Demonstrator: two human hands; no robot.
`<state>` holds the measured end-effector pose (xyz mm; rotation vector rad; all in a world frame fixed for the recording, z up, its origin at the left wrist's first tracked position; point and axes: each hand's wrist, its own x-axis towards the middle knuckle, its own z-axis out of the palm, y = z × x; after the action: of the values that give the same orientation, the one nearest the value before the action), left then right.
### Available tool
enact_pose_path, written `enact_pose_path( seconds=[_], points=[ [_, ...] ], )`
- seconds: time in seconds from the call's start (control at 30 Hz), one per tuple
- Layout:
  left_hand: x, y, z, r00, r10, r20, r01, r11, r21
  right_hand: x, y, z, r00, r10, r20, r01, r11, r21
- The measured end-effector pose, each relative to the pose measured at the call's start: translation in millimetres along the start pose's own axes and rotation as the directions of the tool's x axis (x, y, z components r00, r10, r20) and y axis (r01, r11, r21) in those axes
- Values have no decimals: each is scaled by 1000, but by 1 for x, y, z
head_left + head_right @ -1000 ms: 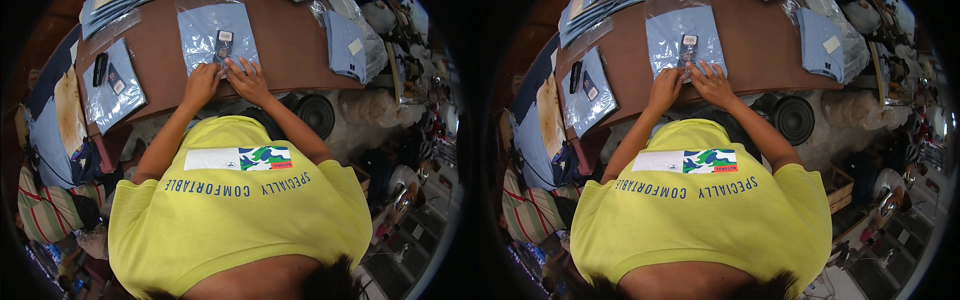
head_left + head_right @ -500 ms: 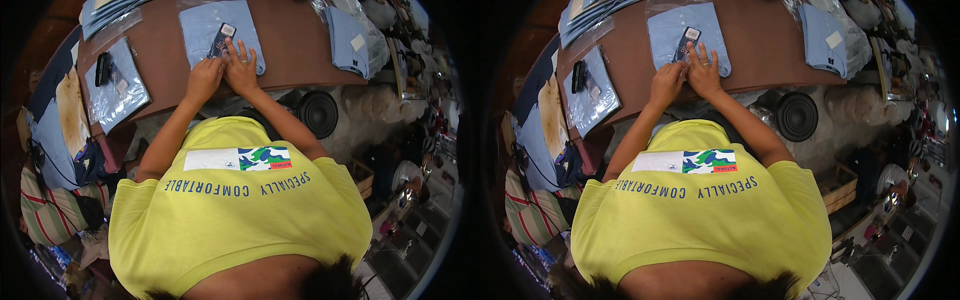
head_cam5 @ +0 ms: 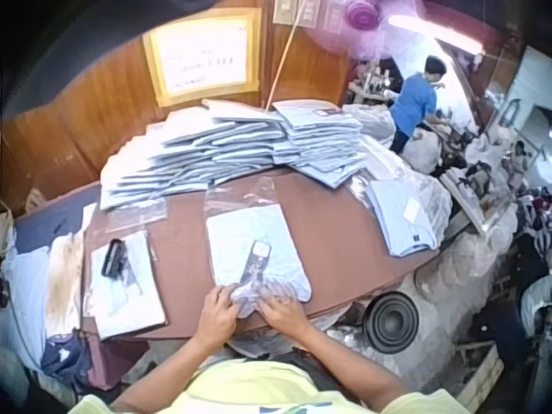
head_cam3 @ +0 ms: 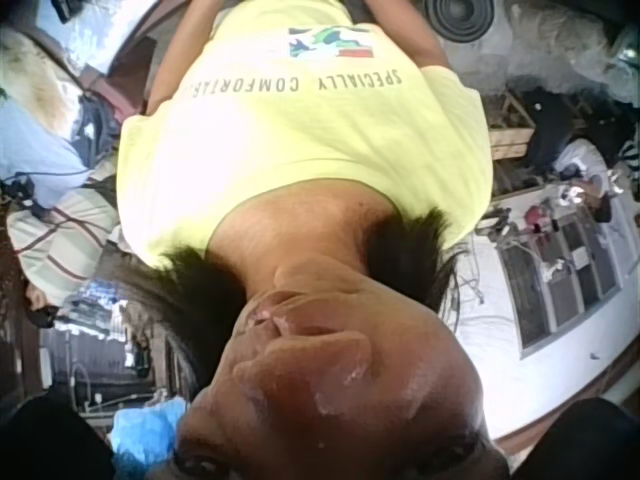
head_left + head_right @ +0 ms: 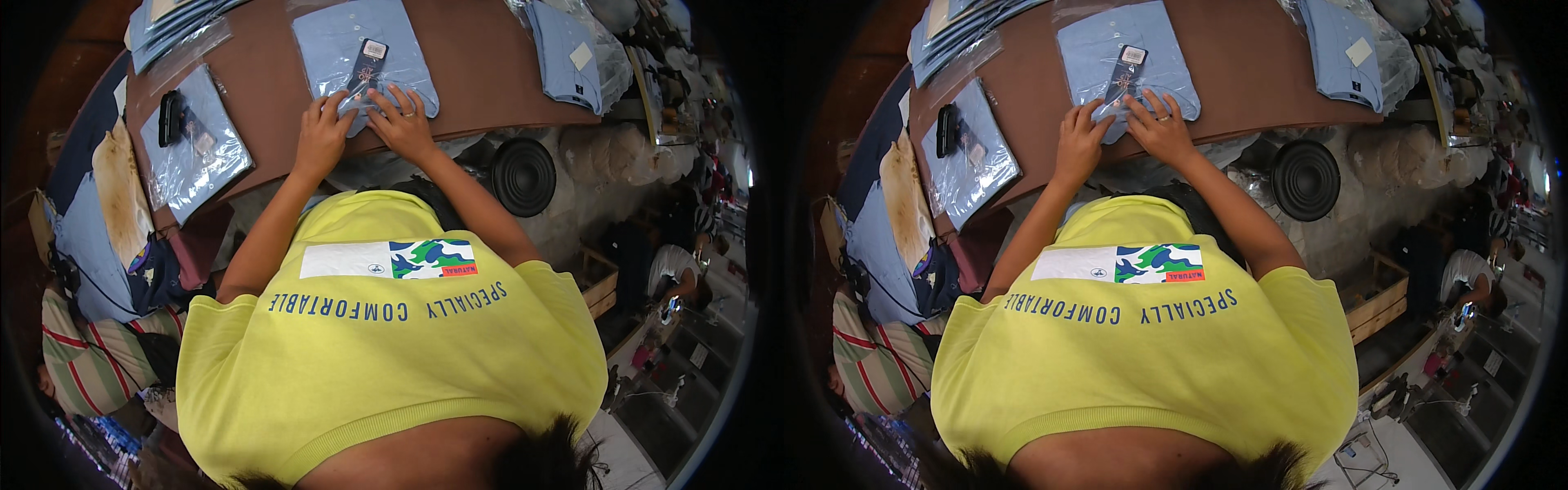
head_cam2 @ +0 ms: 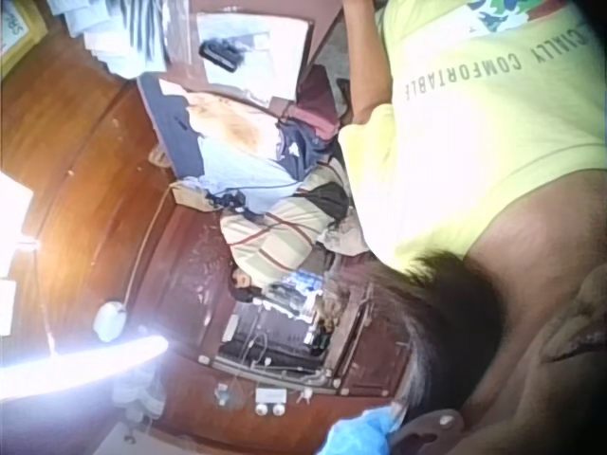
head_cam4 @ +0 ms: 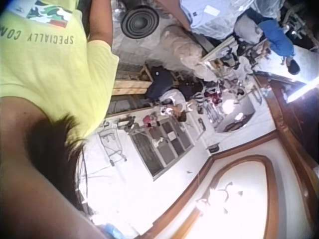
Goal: The person places a folded light-blue shirt into a clear plastic bag, seals the bag with an adhesive strip, and then smooths the surface of the bag by hand.
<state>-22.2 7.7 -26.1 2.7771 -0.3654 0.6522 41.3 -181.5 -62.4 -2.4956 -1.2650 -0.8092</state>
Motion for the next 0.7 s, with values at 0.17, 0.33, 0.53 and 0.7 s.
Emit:
enact_pose_path(
  seconds=[0.17,0.33,0.53,0.7],
  points=[
    [0,1,16,1000,10,8,-11,985,170,-15,-3,-7,999,18,49,-18,1000,8],
    [-3,1,24,1000,3,3,-4,986,169,-27,-2,-18,998,30,55,-30,1000,5],
    [0,7,24,1000,-13,6,12,995,97,-16,4,-28,993,115,-7,-115,989,-89],
    [9,10,25,998,15,-65,-2,981,195,-12,15,-27,995,98,-4,-98,993,-70]
  ],
)
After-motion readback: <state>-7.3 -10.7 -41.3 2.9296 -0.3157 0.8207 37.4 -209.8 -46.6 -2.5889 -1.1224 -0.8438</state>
